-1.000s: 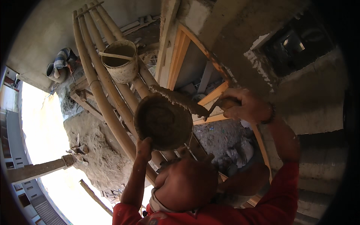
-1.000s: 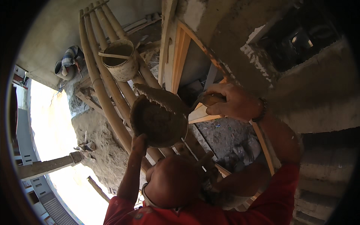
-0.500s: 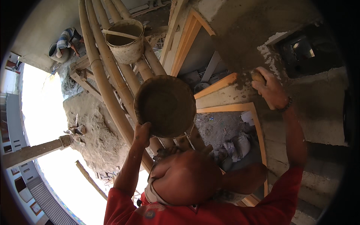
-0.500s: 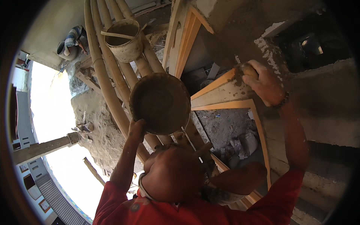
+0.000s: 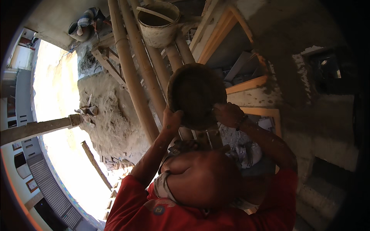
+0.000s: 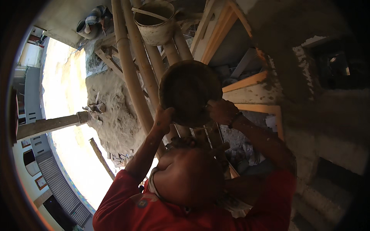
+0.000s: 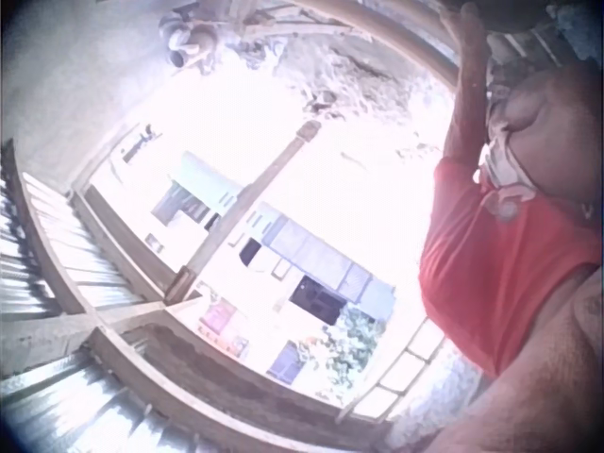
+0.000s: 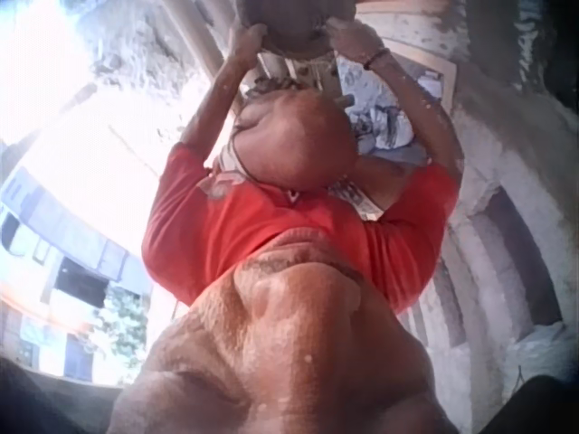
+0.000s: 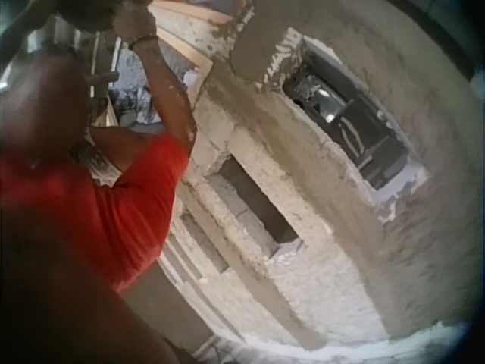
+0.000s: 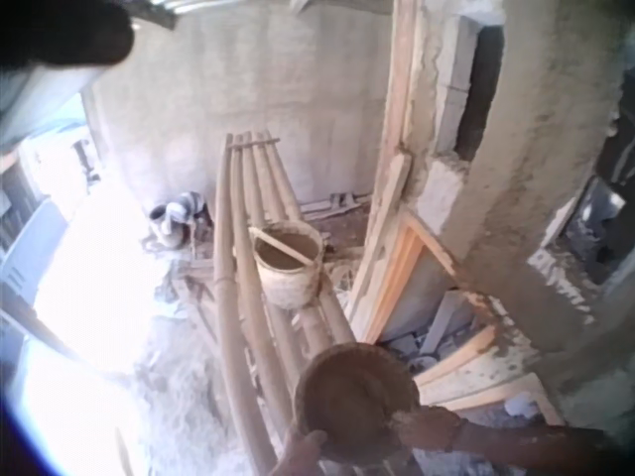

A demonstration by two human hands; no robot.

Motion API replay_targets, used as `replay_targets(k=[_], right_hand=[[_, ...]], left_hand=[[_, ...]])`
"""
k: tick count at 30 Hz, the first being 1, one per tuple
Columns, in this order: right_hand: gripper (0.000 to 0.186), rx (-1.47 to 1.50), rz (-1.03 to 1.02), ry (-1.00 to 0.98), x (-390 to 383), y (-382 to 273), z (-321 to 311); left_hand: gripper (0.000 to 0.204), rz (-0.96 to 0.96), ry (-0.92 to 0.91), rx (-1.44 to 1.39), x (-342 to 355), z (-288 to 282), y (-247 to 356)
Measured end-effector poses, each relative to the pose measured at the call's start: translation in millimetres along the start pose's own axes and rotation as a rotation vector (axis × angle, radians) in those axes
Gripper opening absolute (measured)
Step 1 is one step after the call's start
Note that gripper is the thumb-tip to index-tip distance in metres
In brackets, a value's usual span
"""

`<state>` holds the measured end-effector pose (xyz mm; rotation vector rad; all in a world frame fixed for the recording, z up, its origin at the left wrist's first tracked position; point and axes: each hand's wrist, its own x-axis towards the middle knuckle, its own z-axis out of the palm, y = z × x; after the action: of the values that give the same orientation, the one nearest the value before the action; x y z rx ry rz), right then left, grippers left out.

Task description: The person applies plaster to a wall using a trowel while holding a bucket of wet plaster.

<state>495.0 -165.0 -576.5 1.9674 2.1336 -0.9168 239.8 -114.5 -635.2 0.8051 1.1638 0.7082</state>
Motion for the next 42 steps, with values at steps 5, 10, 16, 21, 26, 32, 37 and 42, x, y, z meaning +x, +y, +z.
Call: replay_targets(k=[5,10,16,21,26,32,37,42], right_hand=[[0.032,0.159,0.0,0.226,-23.5,30.2,20.6],[0.035,0.14,0.032,0.255,-38.3,26.2,-10.0],[0.04,0.235,-0.017,0.357,-78.3,-14.5,-124.6],[0.044,0.422,-0.032,0.222,-120.2,-30.2,-218.8],[0.043,0.602,0.31,0.407,-122.9,18.5,-239.3],[0.043,0.084,0.519,0.93,-171.1,65.8,-327.7],[0.042,0.06,0.263,0.636,-146.9,31.6,-261.9],[0.027,-0.206,0.186,0.316,-81.6,3.7,-129.3]], left_hand=[[0.046,-0.089,0.016,0.05,2.0,-5.6,3.7],[0.035,-0.07,0.002,-0.045,-1.8,-4.8,13.7],[0.037,-0.125,0.007,-0.034,7.2,-19.8,0.6],[0.036,-0.119,0.03,-0.091,-0.1,-16.0,15.6],[0.034,-0.231,0.021,0.048,5.6,-20.4,20.5],[0.027,-0.195,0.049,-0.017,1.9,-12.3,11.6],[0.037,-0.112,0.033,-0.098,1.6,-17.9,1.8],[0.039,-0.068,-0.017,-0.119,4.4,-1.6,-2.9]])
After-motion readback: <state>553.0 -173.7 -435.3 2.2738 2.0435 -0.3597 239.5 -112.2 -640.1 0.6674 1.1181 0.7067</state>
